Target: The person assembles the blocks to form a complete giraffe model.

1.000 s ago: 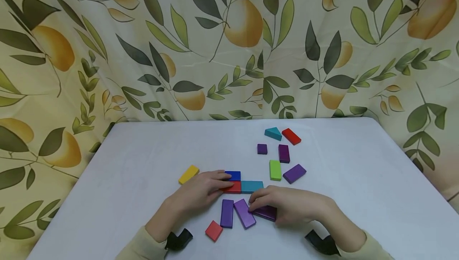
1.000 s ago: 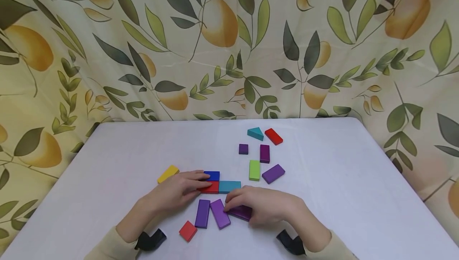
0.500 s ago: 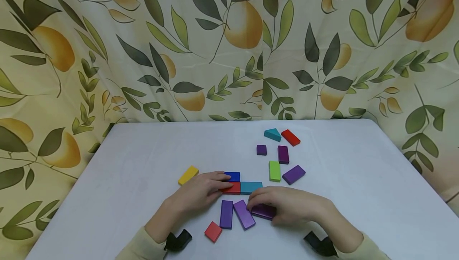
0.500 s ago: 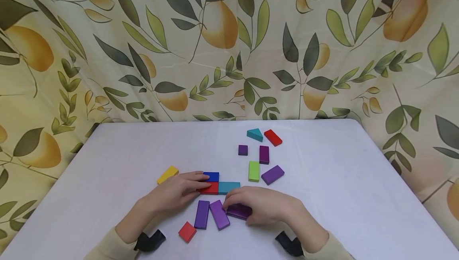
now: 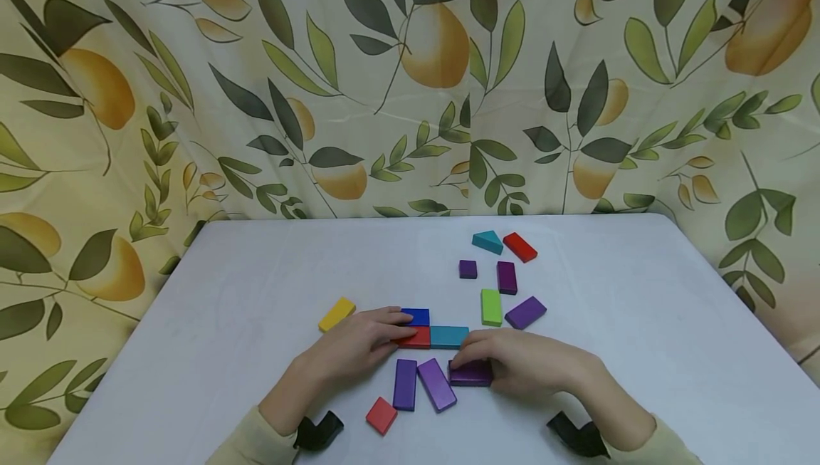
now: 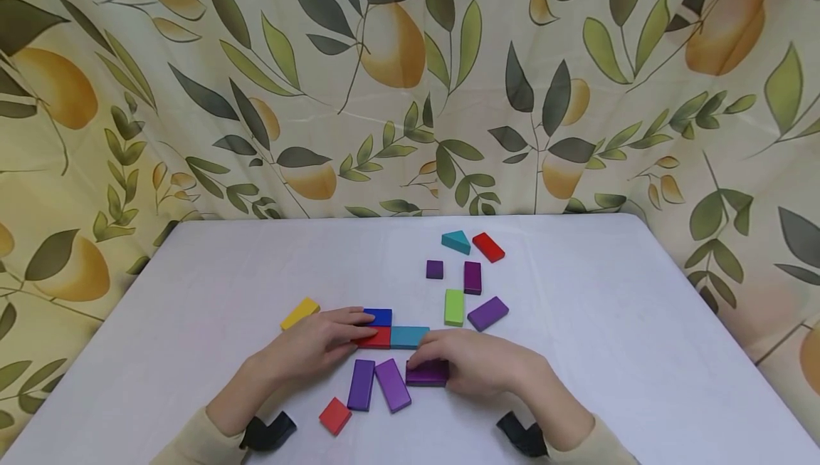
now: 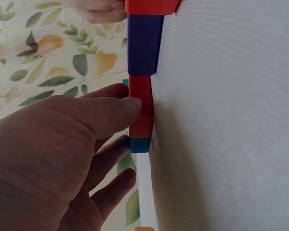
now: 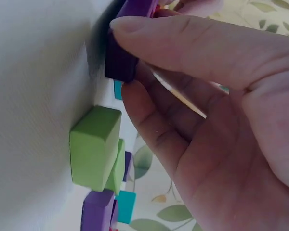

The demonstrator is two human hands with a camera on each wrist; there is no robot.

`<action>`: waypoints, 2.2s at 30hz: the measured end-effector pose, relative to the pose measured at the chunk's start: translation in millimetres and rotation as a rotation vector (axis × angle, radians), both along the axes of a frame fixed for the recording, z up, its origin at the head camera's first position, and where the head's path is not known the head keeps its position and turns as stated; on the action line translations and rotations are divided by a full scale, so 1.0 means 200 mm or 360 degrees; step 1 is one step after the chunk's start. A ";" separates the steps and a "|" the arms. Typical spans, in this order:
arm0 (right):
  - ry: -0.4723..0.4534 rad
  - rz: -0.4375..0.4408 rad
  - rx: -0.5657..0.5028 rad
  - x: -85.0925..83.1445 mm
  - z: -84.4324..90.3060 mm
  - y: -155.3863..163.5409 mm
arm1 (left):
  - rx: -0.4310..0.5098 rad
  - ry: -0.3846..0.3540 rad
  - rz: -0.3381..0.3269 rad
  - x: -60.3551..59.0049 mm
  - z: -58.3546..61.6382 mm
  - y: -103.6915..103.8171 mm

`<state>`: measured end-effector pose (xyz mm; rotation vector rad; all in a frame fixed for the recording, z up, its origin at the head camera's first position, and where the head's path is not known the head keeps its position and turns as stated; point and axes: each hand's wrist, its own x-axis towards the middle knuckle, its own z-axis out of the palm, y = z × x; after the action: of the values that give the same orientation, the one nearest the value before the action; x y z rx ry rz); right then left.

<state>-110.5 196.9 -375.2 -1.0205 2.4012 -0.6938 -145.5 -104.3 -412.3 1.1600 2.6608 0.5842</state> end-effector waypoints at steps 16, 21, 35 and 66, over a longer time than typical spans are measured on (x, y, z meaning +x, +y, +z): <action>0.0118 -0.0116 -0.0186 -0.19 0.09 0.06 | 0.0020 0.0024 -0.0005 0.00 0.01 -0.01; 0.0175 -0.0167 -0.0162 -0.26 0.04 0.03 | 0.0030 0.0015 -0.0009 0.00 0.00 -0.01; 0.0099 -0.0209 -0.0156 -0.29 -0.06 -0.02 | 0.0018 0.0001 -0.0003 -0.01 -0.01 -0.01; 0.0254 -0.0232 0.0053 -0.20 -0.08 -0.09 | 0.0018 0.0003 0.0004 -0.01 -0.01 -0.01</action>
<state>-151.4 178.8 -391.4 -0.9258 2.6370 -0.6413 -146.9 -107.1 -413.9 1.1610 2.6642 0.5993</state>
